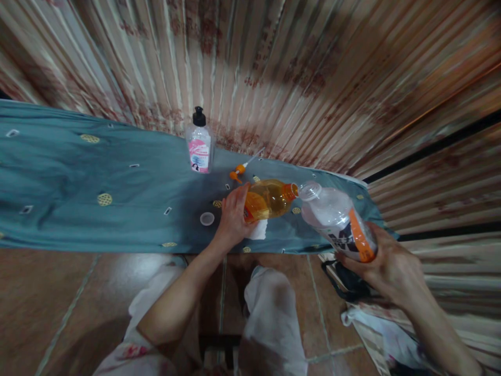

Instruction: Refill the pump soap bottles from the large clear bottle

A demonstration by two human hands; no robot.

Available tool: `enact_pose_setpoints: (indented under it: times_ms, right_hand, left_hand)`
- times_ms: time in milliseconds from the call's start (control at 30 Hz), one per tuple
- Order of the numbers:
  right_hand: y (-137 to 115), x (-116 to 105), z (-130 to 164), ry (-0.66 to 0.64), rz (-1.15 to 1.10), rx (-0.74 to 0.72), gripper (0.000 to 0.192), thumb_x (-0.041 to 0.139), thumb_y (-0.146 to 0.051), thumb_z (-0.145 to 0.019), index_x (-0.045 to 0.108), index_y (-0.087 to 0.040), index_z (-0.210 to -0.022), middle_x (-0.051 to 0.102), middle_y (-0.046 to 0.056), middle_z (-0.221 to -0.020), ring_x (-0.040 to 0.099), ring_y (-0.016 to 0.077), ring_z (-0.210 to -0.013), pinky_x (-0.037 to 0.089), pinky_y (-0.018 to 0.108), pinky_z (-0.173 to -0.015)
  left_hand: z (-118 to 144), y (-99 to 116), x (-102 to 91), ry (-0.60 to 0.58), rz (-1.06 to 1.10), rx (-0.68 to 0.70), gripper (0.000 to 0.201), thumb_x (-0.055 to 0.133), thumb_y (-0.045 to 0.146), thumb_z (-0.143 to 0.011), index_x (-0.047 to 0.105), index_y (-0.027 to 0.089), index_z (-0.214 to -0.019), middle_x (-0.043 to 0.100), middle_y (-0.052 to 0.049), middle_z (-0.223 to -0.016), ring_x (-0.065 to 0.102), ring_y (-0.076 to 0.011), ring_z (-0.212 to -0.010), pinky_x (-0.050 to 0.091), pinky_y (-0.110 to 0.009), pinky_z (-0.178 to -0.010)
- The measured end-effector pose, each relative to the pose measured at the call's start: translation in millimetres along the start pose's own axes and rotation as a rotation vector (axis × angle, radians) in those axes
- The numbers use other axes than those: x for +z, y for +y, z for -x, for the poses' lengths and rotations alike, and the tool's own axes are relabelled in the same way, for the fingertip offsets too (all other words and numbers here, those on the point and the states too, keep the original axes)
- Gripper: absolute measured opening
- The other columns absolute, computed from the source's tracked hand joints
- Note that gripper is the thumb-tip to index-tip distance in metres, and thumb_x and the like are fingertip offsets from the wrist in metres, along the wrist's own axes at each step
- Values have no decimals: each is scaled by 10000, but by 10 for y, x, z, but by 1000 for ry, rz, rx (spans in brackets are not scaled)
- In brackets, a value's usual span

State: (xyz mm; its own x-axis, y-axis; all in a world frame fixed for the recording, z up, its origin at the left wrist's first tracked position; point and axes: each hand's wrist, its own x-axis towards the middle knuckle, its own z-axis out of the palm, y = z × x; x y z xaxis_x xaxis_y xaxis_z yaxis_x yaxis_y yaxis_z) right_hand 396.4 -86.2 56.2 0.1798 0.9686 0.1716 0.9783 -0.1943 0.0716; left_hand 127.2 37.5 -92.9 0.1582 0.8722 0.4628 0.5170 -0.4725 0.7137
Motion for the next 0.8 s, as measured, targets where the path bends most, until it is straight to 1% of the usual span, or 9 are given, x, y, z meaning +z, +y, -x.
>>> enact_pose_setpoints:
  times_ms: [167, 400, 600, 800]
  right_hand:
    - [7, -15, -7, -1, 20, -20, 626, 580, -629, -664, 565, -198, -1118, 685, 91, -855, 657, 280, -719, 481, 355, -603]
    - [46, 3, -18, -26, 28, 9, 686, 602, -654, -634, 556, -198, -1145, 688, 95, -865, 663, 293, -747, 485, 358, -607]
    - [46, 7, 6, 18, 40, -19, 732, 584, -650, -651, 529, -176, -1205, 692, 124, -938, 666, 319, -819, 501, 388, -660]
    - [60, 11, 17, 68, 58, -71, 714, 578, -634, -672, 526, -165, -1208, 683, 147, -1029, 667, 327, -862, 510, 394, -685]
  left_hand:
    - [-3, -5, -1, -6, 4, 0, 960, 762, 311, -669, 232, 220, -1465, 444, -167, -1423, 443, -343, -1289, 356, -567, -1065]
    - [-5, 16, -16, -4, 11, -10, 963, 764, 291, -664, 231, 218, -1464, 438, -169, -1431, 438, -338, -1297, 349, -569, -1069]
    - [-1, 11, -7, 0, 5, -19, 969, 768, 287, -661, 231, 217, -1465, 443, -169, -1426, 439, -338, -1298, 342, -572, -1074]
    - [0, -6, 0, -5, 11, -1, 989, 778, 295, -652, 227, 213, -1469, 435, -175, -1430, 431, -344, -1301, 346, -576, -1067]
